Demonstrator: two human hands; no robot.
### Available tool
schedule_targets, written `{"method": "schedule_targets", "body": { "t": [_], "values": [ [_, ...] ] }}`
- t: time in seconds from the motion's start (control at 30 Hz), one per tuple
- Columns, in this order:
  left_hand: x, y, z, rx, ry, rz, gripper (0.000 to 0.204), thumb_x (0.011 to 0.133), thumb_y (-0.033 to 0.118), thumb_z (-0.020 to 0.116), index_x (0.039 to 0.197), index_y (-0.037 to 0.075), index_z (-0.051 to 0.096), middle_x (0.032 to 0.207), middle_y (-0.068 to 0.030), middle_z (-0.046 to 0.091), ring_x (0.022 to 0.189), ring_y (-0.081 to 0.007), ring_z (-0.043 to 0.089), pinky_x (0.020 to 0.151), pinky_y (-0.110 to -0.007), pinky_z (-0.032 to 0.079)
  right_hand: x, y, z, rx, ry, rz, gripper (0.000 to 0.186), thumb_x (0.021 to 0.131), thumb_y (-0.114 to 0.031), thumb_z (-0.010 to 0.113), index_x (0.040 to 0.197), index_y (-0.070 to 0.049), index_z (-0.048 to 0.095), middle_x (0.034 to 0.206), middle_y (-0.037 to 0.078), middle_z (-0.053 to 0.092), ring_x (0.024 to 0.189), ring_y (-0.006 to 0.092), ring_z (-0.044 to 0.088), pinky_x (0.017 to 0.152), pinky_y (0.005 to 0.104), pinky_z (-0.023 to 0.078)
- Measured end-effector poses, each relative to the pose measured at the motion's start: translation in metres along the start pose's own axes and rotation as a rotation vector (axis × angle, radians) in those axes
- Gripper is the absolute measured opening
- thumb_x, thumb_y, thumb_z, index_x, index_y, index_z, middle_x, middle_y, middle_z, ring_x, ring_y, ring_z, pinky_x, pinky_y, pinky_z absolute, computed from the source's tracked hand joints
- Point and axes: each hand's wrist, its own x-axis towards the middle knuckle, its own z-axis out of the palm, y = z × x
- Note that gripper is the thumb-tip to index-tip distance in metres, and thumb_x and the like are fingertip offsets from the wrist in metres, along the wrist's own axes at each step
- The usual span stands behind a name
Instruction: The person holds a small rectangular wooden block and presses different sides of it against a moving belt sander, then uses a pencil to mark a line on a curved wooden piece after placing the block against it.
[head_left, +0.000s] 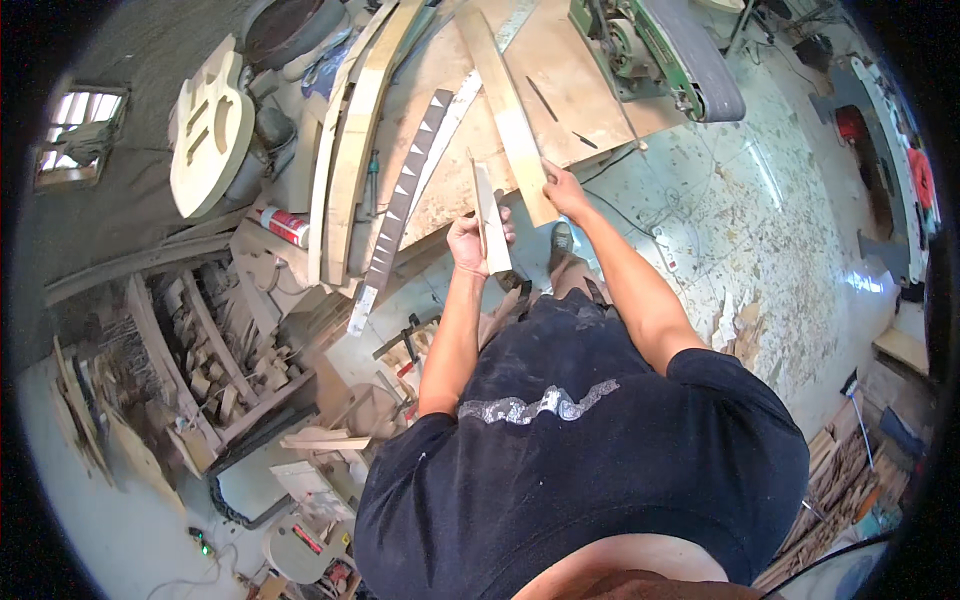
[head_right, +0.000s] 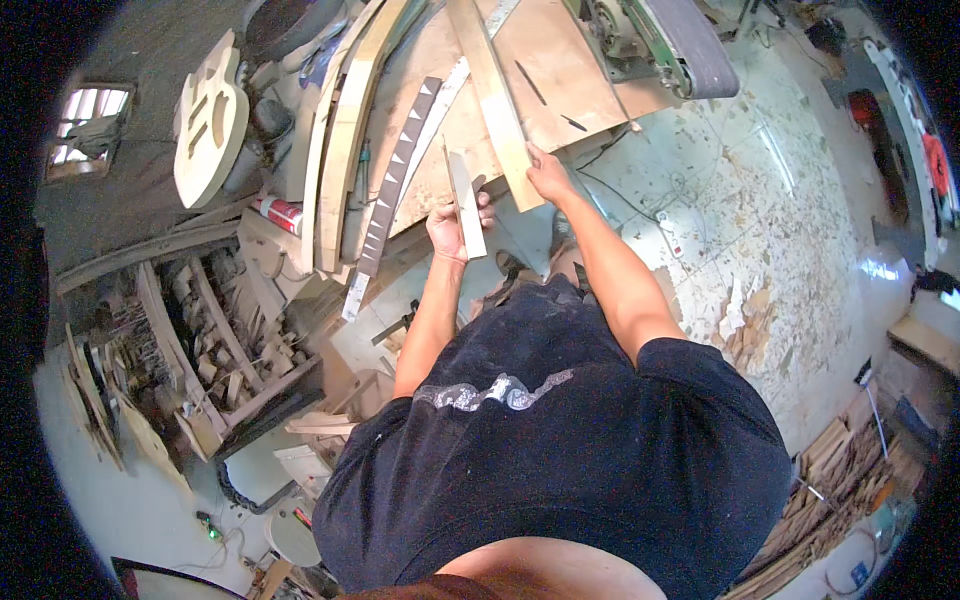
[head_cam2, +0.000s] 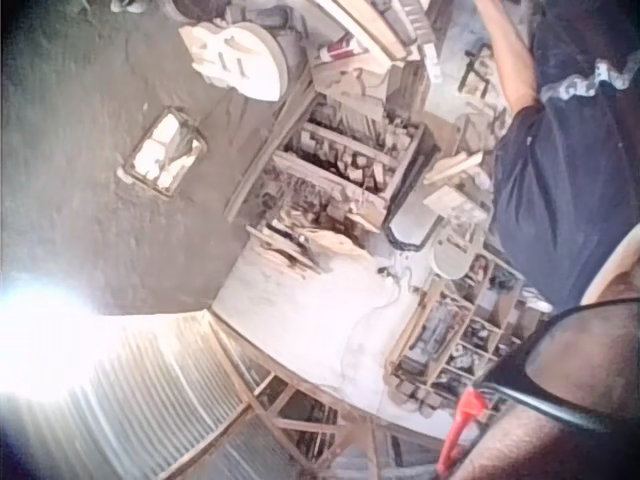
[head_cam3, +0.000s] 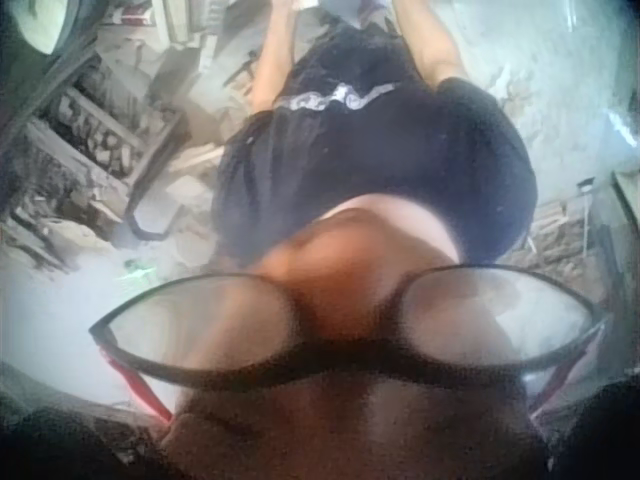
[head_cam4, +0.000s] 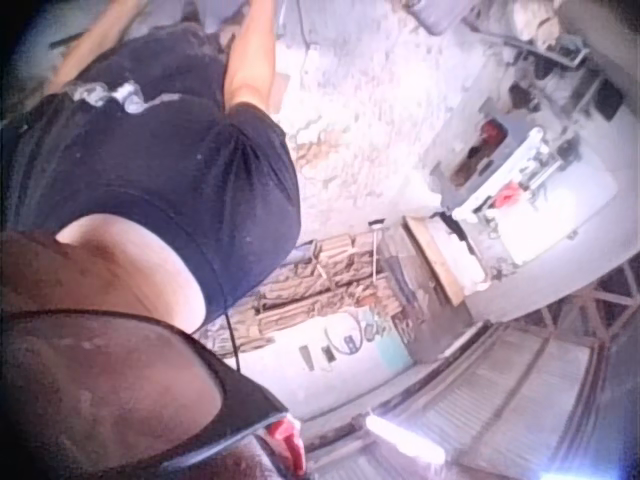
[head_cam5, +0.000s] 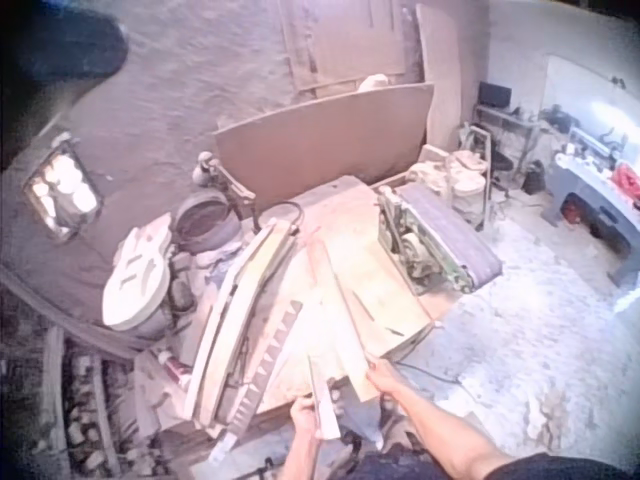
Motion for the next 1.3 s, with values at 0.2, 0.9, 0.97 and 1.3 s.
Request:
{"method": "schedule_targets", "body": {
  "t": [0.2, 0.9, 0.97, 1.3],
  "values": [
    [-0.002, 0.0, 0.001, 0.054, -0.027, -0.003, 0.076, 0.076, 0.03, 0.059, 0.144, 0.001, 0.044, 0.111, -0.0174, 0.059, 0.085, -0.0261, 0.057, 0.073, -0.037, 0.052, -0.007, -0.006, 0.016, -0.876, 0.514, -0.375, 0.056, 0.086, -0.019, 0.058, 0.139, -0.001, 0.053, 0.115, 0.018, 0.069, 0.099, 0.0339, 0.067, 0.093, 0.04, 0.051],
    [0.011, -0.053, 0.032, 1.252, 0.468, 0.477, 0.05, 0.095, 0.024, 0.067, 0.135, 0.0, 0.049, 0.112, -0.0128, 0.067, 0.095, -0.0207, 0.065, 0.083, -0.034, 0.052, -0.08, -0.048, 0.028, 0.183, 0.038, -0.099, 0.035, 0.101, -0.018, 0.056, 0.13, 0.002, 0.056, 0.113, 0.008, 0.068, 0.101, 0.0108, 0.063, 0.087, 0.0269, 0.051],
    [0.022, -0.043, 0.001, 1.011, 0.569, 0.407, 0.03, 0.101, 0.019, 0.057, 0.124, 0.0, 0.057, 0.1, -0.01, 0.068, 0.075, -0.0163, 0.064, 0.064, -0.031, 0.053, -0.088, -0.045, 0.018, 0.158, 0.089, -0.12, 0.037, 0.101, -0.019, 0.057, 0.131, 0.001, 0.055, 0.112, 0.006, 0.068, 0.1, 0.0103, 0.063, 0.086, 0.0264, 0.051],
    [0.089, 0.051, -0.048, 1.168, 0.782, 0.239, 0.03, 0.089, 0.002, 0.068, 0.118, -0.003, 0.063, 0.094, -0.0117, 0.071, 0.076, -0.0202, 0.066, 0.063, -0.036, 0.053, -0.156, -0.037, -0.04, 0.439, 0.183, 0.095, 0.047, 0.1, -0.029, 0.06, 0.137, -0.002, 0.053, 0.112, 0.005, 0.068, 0.091, 0.0109, 0.066, 0.075, 0.0296, 0.055]
  ]
}}
